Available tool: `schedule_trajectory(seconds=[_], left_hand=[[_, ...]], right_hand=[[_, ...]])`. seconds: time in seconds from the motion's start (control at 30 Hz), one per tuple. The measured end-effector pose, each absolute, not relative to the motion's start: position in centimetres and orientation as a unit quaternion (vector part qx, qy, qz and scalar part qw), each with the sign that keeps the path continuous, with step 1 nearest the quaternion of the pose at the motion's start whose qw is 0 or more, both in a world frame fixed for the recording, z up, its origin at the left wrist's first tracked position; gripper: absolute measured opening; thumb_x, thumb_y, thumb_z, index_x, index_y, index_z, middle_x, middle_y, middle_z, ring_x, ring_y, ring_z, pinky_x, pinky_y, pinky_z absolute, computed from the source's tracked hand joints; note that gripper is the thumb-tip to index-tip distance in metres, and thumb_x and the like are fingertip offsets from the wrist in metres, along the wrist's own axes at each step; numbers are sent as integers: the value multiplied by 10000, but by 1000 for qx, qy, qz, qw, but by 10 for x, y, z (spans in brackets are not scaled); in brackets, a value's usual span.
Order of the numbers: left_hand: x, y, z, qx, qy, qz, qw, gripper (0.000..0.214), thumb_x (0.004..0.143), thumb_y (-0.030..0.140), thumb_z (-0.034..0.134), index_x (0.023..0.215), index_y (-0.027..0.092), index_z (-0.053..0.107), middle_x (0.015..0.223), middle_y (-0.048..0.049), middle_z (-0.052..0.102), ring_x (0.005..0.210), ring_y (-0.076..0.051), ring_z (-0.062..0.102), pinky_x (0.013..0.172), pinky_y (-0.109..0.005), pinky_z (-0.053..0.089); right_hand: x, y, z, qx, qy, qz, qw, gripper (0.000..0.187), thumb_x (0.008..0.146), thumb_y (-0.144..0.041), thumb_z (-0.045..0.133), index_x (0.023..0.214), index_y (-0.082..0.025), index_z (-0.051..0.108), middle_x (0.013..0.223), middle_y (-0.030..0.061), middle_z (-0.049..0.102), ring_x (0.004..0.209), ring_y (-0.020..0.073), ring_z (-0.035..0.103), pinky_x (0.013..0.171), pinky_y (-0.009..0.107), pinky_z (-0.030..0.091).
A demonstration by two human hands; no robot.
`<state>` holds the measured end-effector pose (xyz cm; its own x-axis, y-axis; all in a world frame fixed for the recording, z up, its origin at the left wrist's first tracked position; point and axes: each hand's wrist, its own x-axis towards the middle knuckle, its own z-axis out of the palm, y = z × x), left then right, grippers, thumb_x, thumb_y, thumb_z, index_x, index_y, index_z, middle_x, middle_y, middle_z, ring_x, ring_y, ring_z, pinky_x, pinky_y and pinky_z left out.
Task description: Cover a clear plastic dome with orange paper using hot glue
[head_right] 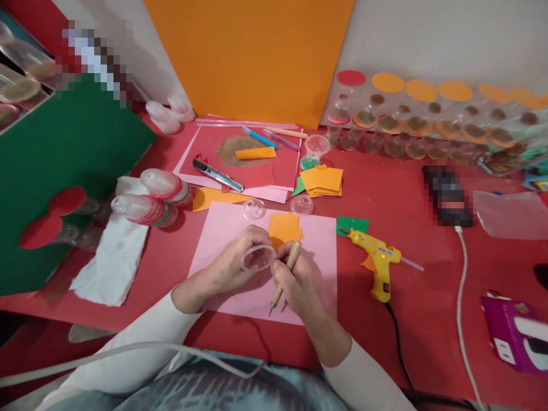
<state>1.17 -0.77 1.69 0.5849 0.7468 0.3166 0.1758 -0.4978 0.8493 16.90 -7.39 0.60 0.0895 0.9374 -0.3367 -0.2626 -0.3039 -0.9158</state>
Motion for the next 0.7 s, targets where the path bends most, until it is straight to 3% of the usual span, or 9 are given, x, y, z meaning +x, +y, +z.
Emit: schedule_trajectory(seconds=[0.23,0.4,0.7], left_hand=[[9,-8,18,800,300,360,376,33,988,221,576,979,209,546,958,-62,672,831,-171,660,744,-310,572],[12,-7,17,819,274,384,326,22,1016,222,555,1004,211,539,922,-55,673,823,-166,654,721,-298,567],[15,-7,16,843,238,406,259,83,982,146,551,1008,219,519,906,-35,650,763,-145,625,652,-258,537]], right_hand=[[173,-72,12,-560,-287,597,498,152,722,-326,677,801,-232,587,627,-49,647,468,97,489,424,202,369],[173,-71,17,-582,-286,599,470,252,719,-418,738,782,-242,569,610,-72,638,335,80,441,283,194,322],[170,-66,29,-619,-296,567,456,209,636,-393,697,703,-254,555,536,-76,610,313,99,475,241,204,371]])
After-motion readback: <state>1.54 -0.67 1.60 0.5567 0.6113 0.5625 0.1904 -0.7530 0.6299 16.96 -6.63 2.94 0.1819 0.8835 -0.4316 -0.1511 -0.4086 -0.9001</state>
